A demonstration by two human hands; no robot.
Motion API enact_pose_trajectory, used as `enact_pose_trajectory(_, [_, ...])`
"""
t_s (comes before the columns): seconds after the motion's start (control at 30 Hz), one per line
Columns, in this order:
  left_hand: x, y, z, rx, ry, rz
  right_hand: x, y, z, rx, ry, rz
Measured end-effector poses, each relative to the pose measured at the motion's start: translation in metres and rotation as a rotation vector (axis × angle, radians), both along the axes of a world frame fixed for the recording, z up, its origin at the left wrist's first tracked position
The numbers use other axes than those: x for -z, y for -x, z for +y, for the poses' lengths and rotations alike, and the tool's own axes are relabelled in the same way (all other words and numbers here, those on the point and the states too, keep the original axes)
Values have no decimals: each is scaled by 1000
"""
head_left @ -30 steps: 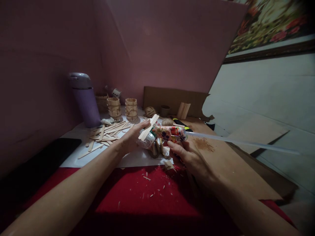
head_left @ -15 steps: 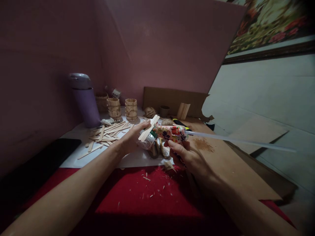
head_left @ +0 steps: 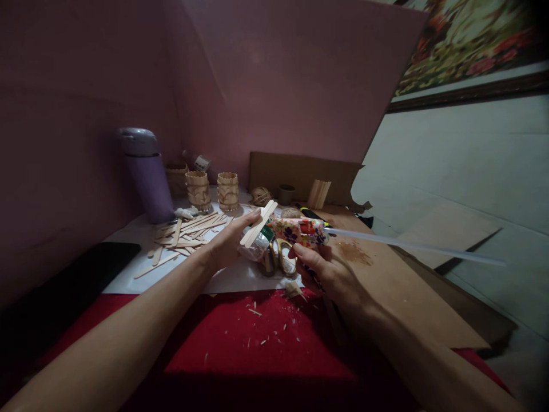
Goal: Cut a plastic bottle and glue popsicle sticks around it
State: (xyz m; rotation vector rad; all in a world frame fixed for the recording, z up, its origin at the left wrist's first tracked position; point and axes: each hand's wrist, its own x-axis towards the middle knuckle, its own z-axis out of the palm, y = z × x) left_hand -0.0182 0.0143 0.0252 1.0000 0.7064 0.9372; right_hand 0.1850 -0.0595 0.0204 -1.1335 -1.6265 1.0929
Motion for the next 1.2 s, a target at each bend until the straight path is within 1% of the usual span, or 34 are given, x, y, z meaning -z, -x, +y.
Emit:
enact_pose_trajectory(0.33, [3,-2,1,-42,-4,28,-2,0,0,17,8,9])
enact_pose_trajectory(0.63, [3,-3,0,-27,-23,8,1,-1,2,19,1,27])
enact_pose_trajectory(1.0, [4,-3,0,8,-46,-16,-4,2,2,35,34,68])
enact_pose_trajectory(1.2, [8,-3,4,7,-53,-11,-5,3,1,31,56,124])
